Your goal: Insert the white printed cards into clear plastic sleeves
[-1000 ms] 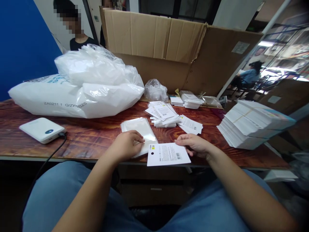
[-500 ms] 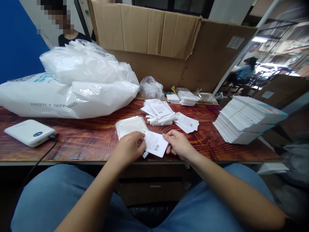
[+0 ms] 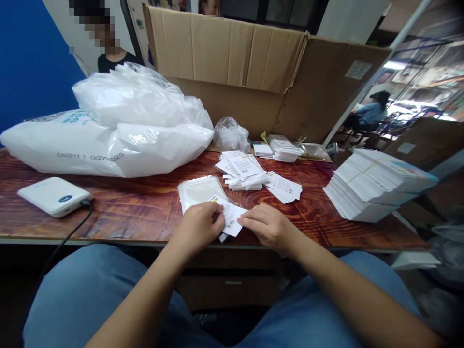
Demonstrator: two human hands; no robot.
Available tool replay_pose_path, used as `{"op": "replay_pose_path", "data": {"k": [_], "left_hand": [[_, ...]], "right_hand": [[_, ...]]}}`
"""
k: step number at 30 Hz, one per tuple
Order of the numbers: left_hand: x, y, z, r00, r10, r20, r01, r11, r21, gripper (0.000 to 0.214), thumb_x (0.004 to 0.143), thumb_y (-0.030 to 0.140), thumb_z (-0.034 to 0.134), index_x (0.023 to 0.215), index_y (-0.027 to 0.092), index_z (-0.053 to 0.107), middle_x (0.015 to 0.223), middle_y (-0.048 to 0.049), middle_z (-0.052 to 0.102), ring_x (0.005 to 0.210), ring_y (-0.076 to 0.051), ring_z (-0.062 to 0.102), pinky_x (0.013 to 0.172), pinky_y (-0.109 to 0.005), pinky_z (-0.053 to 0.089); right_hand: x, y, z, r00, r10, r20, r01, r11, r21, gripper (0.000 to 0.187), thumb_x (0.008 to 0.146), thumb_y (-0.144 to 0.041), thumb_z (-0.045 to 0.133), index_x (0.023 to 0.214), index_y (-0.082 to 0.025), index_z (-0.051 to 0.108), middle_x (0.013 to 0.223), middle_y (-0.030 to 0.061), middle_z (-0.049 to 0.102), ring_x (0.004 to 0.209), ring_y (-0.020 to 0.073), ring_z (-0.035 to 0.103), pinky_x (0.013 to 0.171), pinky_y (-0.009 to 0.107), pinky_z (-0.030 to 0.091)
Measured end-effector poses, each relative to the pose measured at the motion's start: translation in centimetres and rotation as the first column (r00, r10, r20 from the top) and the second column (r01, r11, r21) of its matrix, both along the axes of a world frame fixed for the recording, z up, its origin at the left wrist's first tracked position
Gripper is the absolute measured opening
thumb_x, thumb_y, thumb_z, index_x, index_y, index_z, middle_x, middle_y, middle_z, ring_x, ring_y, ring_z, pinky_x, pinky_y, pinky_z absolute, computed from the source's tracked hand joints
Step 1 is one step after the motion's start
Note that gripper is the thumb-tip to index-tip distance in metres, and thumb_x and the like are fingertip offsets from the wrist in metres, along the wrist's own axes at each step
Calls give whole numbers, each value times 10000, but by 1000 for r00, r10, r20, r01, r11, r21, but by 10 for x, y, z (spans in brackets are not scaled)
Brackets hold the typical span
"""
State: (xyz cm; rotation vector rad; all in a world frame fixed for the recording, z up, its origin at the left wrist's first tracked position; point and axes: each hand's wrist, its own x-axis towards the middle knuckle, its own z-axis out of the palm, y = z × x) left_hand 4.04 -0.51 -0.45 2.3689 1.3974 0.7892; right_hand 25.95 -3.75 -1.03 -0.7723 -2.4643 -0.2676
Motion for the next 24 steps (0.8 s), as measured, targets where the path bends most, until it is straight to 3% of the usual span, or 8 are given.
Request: {"op": "replay_pose_path", "data": {"k": [5, 12, 19, 24], "left_hand": [[9, -14, 6, 999, -38, 21, 39, 998, -46, 158, 806, 261, 505, 772, 199, 646, 873, -27, 704, 805, -162, 647, 714, -245, 463], [14, -24, 4, 997, -72, 9, 72, 997, -21, 160, 826, 275, 500, 829, 204, 644, 856, -33, 698, 777, -163, 645, 689, -254, 467], [10, -25, 2, 990, -144, -3, 144, 989, 29, 162, 848, 238, 464, 898, 195, 612, 847, -43, 669, 785, -168, 623, 701, -281, 467], [13, -31, 14, 950, -187, 251, 122, 959, 254, 135, 839, 209, 511, 967, 197, 551, 1197, -72, 571, 1094, -169, 544, 940, -293, 438]], "right_hand": [[-12, -3, -4, 996, -29, 86, 20, 995, 100, 242, 919, -121, 407, 1089, -77, 573, 928, 127, 619, 882, 199, 537, 733, 331, 445], [-13, 1, -11, 990, -74, 117, 54, 985, 163, 211, 915, -170, 428, 1032, -120, 596, 867, 91, 598, 804, 188, 512, 701, 354, 390], [-12, 2, -14, 996, -34, 85, 14, 976, 219, 197, 900, -147, 461, 1037, -125, 600, 1191, 121, 565, 1024, 216, 526, 827, 387, 405], [-5, 13, 4, 998, 18, 65, -37, 949, 312, 231, 870, -121, 499, 1081, -78, 584, 1125, 139, 599, 1004, 232, 538, 864, 381, 435]]}}
